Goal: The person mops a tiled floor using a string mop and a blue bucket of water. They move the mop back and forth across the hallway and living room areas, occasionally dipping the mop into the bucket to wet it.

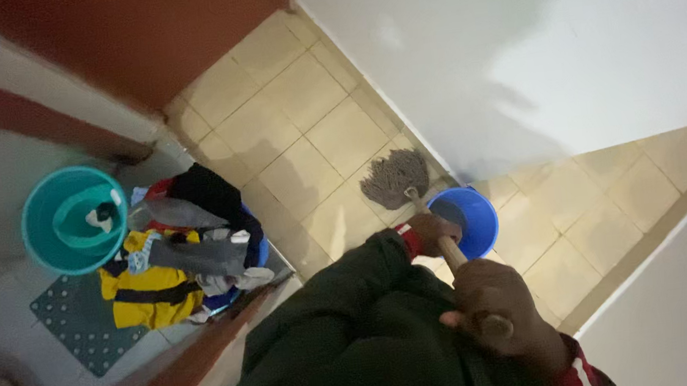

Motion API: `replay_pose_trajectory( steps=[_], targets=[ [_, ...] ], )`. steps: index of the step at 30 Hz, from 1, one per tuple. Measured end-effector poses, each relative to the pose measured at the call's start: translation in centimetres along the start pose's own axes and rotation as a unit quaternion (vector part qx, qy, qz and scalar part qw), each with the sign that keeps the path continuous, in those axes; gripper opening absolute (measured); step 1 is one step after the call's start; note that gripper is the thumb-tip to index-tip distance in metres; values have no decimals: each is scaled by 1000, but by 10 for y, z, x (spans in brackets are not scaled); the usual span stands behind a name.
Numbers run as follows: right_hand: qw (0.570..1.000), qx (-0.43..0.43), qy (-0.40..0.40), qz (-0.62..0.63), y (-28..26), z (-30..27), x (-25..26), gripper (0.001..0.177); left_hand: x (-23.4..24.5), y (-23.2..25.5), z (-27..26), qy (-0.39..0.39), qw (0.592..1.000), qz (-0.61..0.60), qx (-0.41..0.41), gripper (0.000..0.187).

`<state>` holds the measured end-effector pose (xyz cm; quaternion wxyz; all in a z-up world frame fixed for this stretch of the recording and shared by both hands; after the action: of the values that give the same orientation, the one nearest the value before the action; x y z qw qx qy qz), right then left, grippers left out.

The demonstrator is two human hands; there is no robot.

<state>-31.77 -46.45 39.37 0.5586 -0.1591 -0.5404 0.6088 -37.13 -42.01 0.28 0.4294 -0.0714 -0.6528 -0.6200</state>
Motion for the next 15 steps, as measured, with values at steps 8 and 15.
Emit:
replay_pose_trajectory(
  steps=[8,15],
  targets=[
    [998,51,-35,33,67,7,48,30,55,-76,52,69,991,82,80,19],
    [997,41,-63,12,154,-12,68,25,98,-119,49,247,959,68,122,16]
  ],
)
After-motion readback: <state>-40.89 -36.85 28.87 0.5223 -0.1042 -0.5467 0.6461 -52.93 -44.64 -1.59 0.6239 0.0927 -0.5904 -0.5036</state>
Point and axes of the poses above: each hand's wrist, its own z-axis towards the middle knuckle, its own x-axis out of the back of the hand, y = z × x, the point moved 8 cm from there along z, towards the middle knuckle, and after that the axes turned 5 degrees about z, right-handed, at the moved point
